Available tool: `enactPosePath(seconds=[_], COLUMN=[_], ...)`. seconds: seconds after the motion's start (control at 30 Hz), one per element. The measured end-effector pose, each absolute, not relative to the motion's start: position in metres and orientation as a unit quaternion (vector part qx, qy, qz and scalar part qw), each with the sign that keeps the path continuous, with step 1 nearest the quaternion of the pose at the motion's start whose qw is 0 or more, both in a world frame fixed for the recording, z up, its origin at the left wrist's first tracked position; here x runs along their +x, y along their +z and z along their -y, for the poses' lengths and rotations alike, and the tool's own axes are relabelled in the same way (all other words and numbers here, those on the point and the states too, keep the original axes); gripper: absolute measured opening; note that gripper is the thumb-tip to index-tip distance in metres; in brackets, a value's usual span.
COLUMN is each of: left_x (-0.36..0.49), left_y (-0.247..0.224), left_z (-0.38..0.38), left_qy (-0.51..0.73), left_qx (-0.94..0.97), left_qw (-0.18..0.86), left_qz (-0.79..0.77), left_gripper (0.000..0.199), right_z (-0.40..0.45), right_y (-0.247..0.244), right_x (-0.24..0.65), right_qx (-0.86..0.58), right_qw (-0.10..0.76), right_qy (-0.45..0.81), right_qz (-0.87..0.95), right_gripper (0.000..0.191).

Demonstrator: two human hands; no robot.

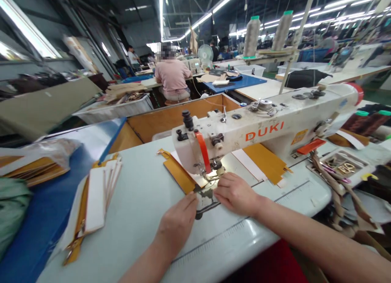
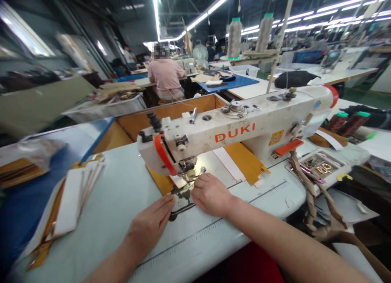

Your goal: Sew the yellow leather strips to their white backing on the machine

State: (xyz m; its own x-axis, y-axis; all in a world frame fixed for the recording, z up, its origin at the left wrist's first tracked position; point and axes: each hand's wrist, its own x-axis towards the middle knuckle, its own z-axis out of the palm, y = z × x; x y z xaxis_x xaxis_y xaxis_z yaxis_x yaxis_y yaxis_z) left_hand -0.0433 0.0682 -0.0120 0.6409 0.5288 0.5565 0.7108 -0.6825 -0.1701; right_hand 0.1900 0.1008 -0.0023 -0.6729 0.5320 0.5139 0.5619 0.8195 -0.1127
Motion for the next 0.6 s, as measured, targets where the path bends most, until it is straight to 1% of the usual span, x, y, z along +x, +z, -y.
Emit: enactPosePath(seconds=[0.17, 0.3, 0.43, 0.53, 0.6], left_x=[-0.046, -0.04, -0.045, -0.062, -0.076], left_y=[-0.003, 0.008, 0.013, 0.018, 0.02], left_z=[-0.055, -0.081, -0.111, -0.116, -0.107], left_qy=[-0.198, -0.152, -0.092, -0.044, -0.022], left_qx=[-0.886, -0.867, -0.844, -0.846, -0.851], left_qw=[0.171, 0.137, 0.095, 0.075, 0.072], left_qz=[0.383, 0.455, 0.519, 0.527, 0.52], left_gripper=[0.031, 0.028, 0.027, 0.031, 0.036], right_z=[-0.097, -0.092, -0.081, -0.071, -0.065], right_y=[-0.004, -0.003, -0.002, -0.003, -0.004], right_x=[0.193, 0.197, 0.204, 0.21, 0.213], right_qx=[-0.305, -0.328, -0.341, -0.352, -0.364], right_qw=[0.277, 0.276, 0.273, 0.278, 0.286], right_qy=[-0.024, -0.021, -0.012, -0.004, 0.001], right_qz=[0.911, 0.903, 0.9, 0.894, 0.886], right_gripper=[0.027, 0.029, 0.027, 0.027, 0.028])
